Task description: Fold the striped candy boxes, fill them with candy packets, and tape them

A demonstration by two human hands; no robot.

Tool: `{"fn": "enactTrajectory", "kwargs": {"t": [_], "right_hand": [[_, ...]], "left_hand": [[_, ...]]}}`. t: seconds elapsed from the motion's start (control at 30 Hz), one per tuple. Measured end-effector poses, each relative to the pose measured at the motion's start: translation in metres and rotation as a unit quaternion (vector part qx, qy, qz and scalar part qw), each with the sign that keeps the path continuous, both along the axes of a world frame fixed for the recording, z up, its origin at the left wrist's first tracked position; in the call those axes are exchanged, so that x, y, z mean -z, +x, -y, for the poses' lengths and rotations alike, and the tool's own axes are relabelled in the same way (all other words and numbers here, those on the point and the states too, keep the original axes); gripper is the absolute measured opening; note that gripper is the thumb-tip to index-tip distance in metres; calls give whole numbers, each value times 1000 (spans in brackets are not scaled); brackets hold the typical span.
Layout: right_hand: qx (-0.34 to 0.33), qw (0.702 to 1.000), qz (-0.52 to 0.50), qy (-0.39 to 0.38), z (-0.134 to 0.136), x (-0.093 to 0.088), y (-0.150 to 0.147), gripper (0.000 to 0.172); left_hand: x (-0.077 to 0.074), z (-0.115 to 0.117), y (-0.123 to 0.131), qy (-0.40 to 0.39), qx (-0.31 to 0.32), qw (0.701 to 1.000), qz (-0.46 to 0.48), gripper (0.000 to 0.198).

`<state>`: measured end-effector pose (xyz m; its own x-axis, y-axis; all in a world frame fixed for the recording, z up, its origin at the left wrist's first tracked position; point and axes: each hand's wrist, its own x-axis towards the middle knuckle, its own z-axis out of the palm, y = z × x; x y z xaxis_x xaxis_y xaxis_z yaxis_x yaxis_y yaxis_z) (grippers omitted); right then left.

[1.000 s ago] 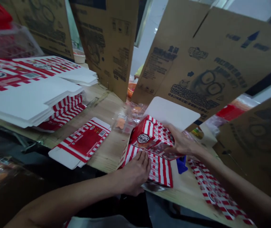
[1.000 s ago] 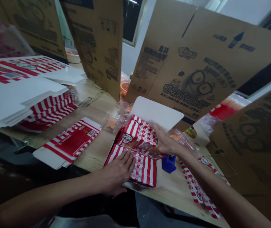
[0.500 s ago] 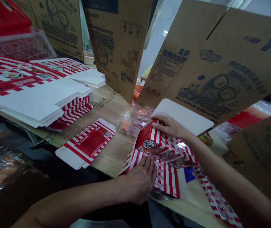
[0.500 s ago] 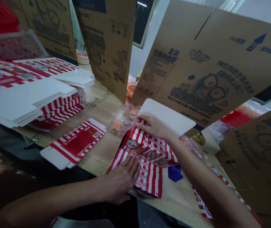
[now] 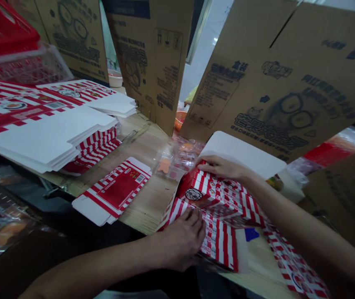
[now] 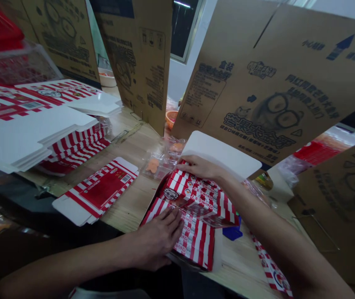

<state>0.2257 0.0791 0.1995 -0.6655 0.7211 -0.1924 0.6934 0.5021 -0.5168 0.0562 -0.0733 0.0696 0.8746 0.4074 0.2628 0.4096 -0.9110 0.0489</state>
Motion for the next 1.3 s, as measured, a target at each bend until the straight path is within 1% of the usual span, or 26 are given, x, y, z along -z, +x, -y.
{"fn": "enactTrajectory", "kwargs": {"t": [0.1,0.17,0.23,0.33,0.4,0.47,0.53,0.63,0.67,0.73,0.83,0.9,1.0,1.13,1.17,1.23,1.3], "right_hand": [[0,1000,-3,-3,0,0,1,47],[-8,1000,-9,-3,-2,5,1,46],[-14,1000,-7,-1,-6,16,-2,46],[-8,999,24,21,-13,37,-13,47],[-6,998,41,44,-12,44,-20,45],[2,997,44,69,-2,42,-21,44],[17,993,40,107,15,33,-15,45],[24,985,43,164,44,23,0,54],[18,984,48,171,52,22,5,59],[-1,985,63,161,61,29,11,67],[-18,988,64,140,64,44,12,68],[-17,988,57,142,63,51,9,68],[-16,987,51,148,63,55,6,69],[-23,986,50,157,63,54,2,71],[-22,986,47,160,63,53,1,70],[-14,985,32,171,66,49,1,65],[8,981,16,191,73,42,4,57]], "left_hand": [[-1,1,0,-1,-2,1000,-3,72],[0,2,1,-1,-1,1000,-5,71],[0,2,1,0,-1,1000,-5,70],[2,3,1,2,-8,1000,-4,67],[2,3,1,2,-11,1000,-1,66],[4,4,1,2,-12,1000,2,66],[5,5,1,0,-17,1000,3,69],[6,6,2,-10,-28,1000,-2,77],[6,6,1,-15,-28,999,-5,79],[4,6,0,-26,-23,999,-13,84],[-1,5,-1,-36,-18,999,-26,88],[-4,4,-1,-39,-20,999,-32,88],[-4,3,0,-45,-18,998,-35,88],[1,3,1,-48,-12,999,-21,90],[1,5,-1,-51,-8,999,-10,87],[-6,6,-6,-59,7,997,39,71],[-23,3,-12,-47,13,991,123,49]]}}
